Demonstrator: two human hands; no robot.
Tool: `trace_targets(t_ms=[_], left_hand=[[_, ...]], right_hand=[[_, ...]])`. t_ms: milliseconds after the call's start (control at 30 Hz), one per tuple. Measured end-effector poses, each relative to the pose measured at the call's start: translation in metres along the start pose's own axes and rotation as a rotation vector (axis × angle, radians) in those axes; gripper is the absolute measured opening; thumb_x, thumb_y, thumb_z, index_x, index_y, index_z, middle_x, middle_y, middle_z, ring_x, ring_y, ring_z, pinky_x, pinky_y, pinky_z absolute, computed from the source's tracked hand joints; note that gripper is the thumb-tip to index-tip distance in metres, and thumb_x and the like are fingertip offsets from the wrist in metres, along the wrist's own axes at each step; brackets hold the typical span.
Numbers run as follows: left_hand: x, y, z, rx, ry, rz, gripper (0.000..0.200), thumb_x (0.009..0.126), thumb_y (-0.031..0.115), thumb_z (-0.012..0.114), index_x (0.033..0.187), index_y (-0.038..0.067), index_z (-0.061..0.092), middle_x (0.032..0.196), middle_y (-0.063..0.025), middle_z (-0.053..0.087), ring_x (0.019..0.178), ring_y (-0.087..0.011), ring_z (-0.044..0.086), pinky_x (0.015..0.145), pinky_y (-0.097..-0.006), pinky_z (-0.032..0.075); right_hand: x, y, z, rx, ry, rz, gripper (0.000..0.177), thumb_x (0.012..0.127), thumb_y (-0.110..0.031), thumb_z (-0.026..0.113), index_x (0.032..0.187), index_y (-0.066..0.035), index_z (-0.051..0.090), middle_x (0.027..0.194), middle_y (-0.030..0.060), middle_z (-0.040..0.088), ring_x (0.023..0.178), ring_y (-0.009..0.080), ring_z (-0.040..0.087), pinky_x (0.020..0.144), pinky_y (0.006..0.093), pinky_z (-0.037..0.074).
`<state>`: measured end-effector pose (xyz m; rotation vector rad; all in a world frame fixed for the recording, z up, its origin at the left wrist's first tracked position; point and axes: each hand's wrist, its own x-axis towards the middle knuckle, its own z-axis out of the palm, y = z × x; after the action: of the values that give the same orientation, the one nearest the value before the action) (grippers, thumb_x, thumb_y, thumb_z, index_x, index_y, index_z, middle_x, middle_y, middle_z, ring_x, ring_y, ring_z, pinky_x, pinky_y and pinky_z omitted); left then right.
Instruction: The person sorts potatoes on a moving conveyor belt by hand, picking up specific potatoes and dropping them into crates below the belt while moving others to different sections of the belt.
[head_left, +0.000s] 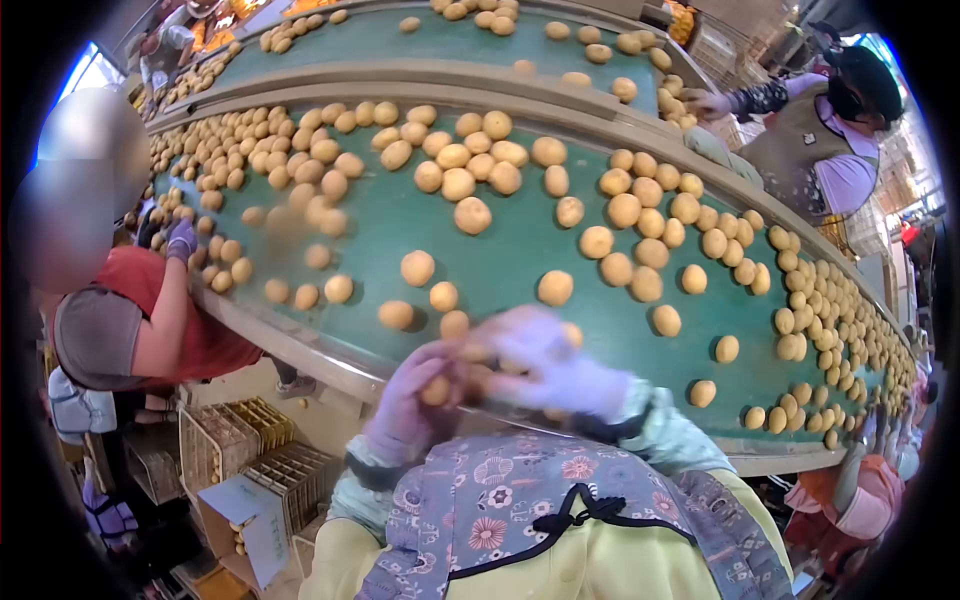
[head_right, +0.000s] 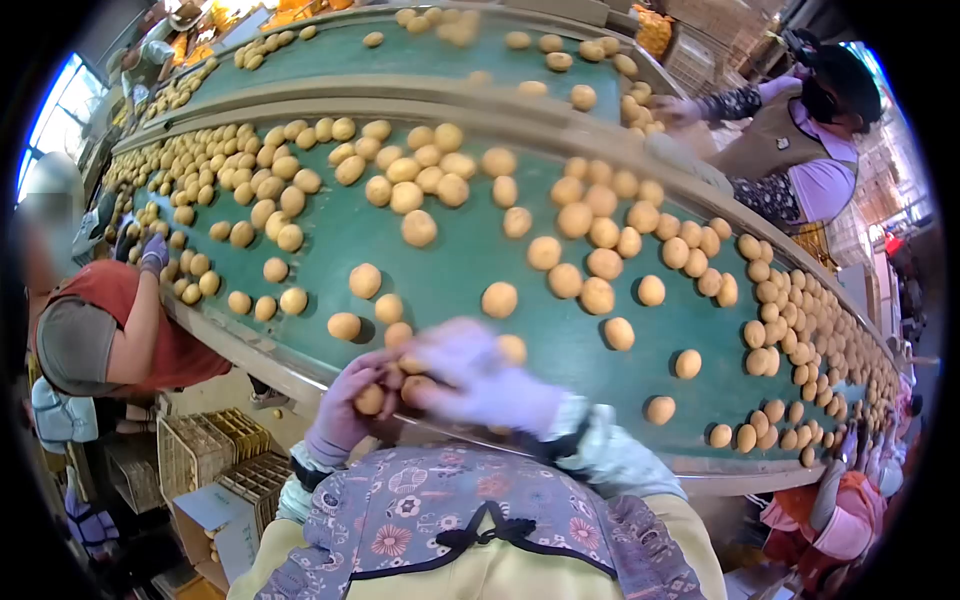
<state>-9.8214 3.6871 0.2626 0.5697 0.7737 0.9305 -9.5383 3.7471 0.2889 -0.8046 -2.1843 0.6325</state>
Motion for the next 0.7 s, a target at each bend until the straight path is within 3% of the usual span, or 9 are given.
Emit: trace_targets(t_ms=[33, 67, 133, 233, 267, 333, 467, 633, 700], left_hand=[[-0.020, 0.017, -0.015, -0.045, 0.079, -0.059, 0.038, 0.120, 0.033, 0.054, 0.128, -0.001, 0.067, 0.102, -0.0122, 0.068, 0.070, -0.0216, 0.059, 0.066, -0.0341, 0.049], [-0.043, 0.022, -0.058, 0.109, 0.014, -0.020, 0.037, 0.119, 0.036, 0.055, 0.110, 0.001, 0.066, 0.094, -0.0130, 0.067, 0.070, -0.0219, 0.059, 0.064, -0.0342, 0.047], [-0.088, 0.012, -0.156, -0.188, -0.143, -0.064, 0.031, 0.117, 0.029, 0.057, 0.110, 0.002, 0.072, 0.100, -0.0137, 0.070, 0.078, -0.0231, 0.062, 0.068, -0.0359, 0.050], [-0.126, -0.052, -0.287, -0.624, 0.069, -0.125, 0.041, 0.117, 0.041, 0.056, 0.121, 0.004, 0.073, 0.109, -0.0172, 0.074, 0.091, -0.0296, 0.071, 0.077, -0.0382, 0.059], [-0.114, -0.057, -0.291, -0.625, 0.071, -0.115, 0.041, 0.117, 0.041, 0.056, 0.121, 0.004, 0.073, 0.109, -0.0172, 0.074, 0.091, -0.0296, 0.071, 0.077, -0.0382, 0.059], [-0.067, -0.074, -0.289, -0.576, 0.273, -0.064, 0.041, 0.118, 0.042, 0.054, 0.126, 0.004, 0.071, 0.115, -0.0163, 0.073, 0.098, -0.0290, 0.070, 0.084, -0.0391, 0.058], [0.022, -0.104, -0.284, -0.449, 0.581, 0.113, 0.044, 0.120, 0.043, 0.051, 0.137, 0.006, 0.067, 0.127, -0.0147, 0.072, 0.112, -0.0278, 0.068, 0.098, -0.0409, 0.055], [-0.026, 0.006, -0.282, -0.557, 0.699, 0.401, 0.050, 0.123, 0.046, 0.047, 0.151, 0.007, 0.062, 0.143, -0.0126, 0.069, 0.129, -0.0263, 0.066, 0.115, -0.0431, 0.052], [-0.042, 0.066, -0.273, -0.300, 0.848, 0.615, 0.053, 0.124, 0.047, 0.045, 0.157, 0.008, 0.060, 0.149, -0.0117, 0.068, 0.136, -0.0257, 0.065, 0.122, -0.0440, 0.051]], right_hand=[[-0.009, 0.023, -0.013, -0.024, 0.037, 0.026, 0.053, 0.093, -0.023, 0.085, 0.141, -0.004, 0.073, 0.129, 0.0180, 0.076, 0.120, 0.0406, 0.072, 0.104, 0.0523, 0.058], [-0.027, 0.032, -0.037, -0.282, 0.114, 0.197, 0.042, 0.092, -0.019, 0.085, 0.130, -0.003, 0.076, 0.128, 0.0185, 0.076, 0.119, 0.0409, 0.072, 0.099, 0.0527, 0.059], [-0.081, 0.065, -0.085, -0.621, 0.192, 0.519, 0.050, 0.094, -0.017, 0.083, 0.142, -0.003, 0.074, 0.136, 0.0202, 0.075, 0.125, 0.0437, 0.070, 0.109, 0.0544, 0.056], [-0.226, 0.155, -0.121, -0.867, 0.353, 0.778, 0.066, 0.104, -0.022, 0.081, 0.164, -0.004, 0.059, 0.161, 0.0251, 0.060, 0.152, 0.0440, 0.055, 0.129, 0.0513, 0.044], [-0.228, 0.160, -0.110, -0.864, 0.352, 0.769, 0.066, 0.104, -0.022, 0.081, 0.164, -0.004, 0.059, 0.161, 0.0251, 0.060, 0.152, 0.0440, 0.055, 0.129, 0.0513, 0.044], [-0.228, 0.165, -0.093, -0.690, 0.707, 0.880, 0.070, 0.107, -0.023, 0.079, 0.169, -0.002, 0.053, 0.168, 0.0239, 0.055, 0.156, 0.0401, 0.053, 0.132, 0.0490, 0.041], [-0.183, 0.191, -0.070, -0.246, 0.860, 0.868, 0.074, 0.110, -0.022, 0.076, 0.173, 0.001, 0.045, 0.173, 0.0219, 0.051, 0.156, 0.0348, 0.053, 0.132, 0.0448, 0.040], [-0.123, 0.192, -0.030, -0.296, 0.807, 0.813, 0.075, 0.112, -0.025, 0.074, 0.175, 0.001, 0.042, 0.179, 0.0200, 0.040, 0.165, 0.0349, 0.041, 0.138, 0.0456, 0.032], [-0.103, 0.190, -0.001, -0.229, 0.780, 0.837, 0.078, 0.111, -0.024, 0.074, 0.176, 0.001, 0.039, 0.181, 0.0200, 0.037, 0.166, 0.0350, 0.038, 0.139, 0.0457, 0.031]])
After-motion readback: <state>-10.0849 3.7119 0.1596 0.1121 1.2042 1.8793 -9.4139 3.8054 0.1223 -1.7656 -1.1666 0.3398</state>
